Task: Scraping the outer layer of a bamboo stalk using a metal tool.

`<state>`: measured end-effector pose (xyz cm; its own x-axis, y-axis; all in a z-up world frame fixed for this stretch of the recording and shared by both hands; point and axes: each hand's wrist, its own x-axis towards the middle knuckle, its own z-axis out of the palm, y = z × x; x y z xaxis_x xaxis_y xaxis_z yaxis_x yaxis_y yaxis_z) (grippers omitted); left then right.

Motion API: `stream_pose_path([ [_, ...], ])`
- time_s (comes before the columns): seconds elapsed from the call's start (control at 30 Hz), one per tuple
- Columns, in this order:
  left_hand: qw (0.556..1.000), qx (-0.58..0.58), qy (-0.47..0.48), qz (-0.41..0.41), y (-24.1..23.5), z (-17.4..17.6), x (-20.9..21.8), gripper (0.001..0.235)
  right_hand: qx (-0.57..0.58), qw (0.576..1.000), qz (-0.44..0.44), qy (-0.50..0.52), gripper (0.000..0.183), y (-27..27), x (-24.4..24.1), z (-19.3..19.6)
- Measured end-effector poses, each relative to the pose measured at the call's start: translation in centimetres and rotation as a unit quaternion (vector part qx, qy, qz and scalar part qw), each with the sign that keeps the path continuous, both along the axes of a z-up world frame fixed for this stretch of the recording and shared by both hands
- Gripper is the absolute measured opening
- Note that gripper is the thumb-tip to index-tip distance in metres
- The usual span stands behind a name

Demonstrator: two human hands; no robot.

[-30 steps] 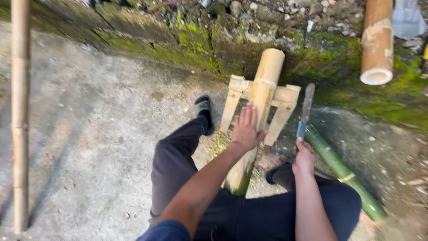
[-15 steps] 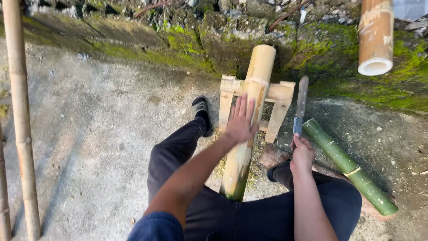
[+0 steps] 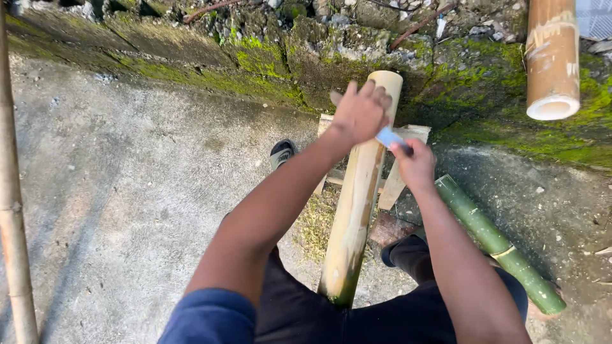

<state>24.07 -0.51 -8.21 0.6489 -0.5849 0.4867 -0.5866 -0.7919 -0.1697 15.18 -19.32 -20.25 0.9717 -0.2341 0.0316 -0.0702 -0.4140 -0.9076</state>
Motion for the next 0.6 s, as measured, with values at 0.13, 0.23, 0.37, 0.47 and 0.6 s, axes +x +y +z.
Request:
stream_pose_path([
  [0.13,0.923,0.152,0.350,0.042,0.2,0.1,3.6,0.061,-0.140,0.990,-0.003,0.025,0.021,1.0,3.6,3.9],
  [0.23,0.898,0.144,0.414,0.030,1.1,-2.4,4.3,0.062,-0.209,0.977,0.033,-0.024,0.023,0.5,4.3,3.7],
  [0.37,0.936,0.069,0.344,-0.009,2.4,-5.1,4.0,0.057,-0.266,0.956,0.085,-0.087,0.025,0.7,4.5,4.2],
  [0.47,0.939,0.077,0.335,-0.004,2.6,-4.4,3.2,0.057,-0.272,0.955,0.095,-0.075,0.025,0.9,4.3,4.7],
  [0.6,0.948,0.049,0.315,0.006,2.9,-5.1,2.8,0.060,-0.295,0.945,0.113,-0.086,0.024,0.9,4.3,5.3],
])
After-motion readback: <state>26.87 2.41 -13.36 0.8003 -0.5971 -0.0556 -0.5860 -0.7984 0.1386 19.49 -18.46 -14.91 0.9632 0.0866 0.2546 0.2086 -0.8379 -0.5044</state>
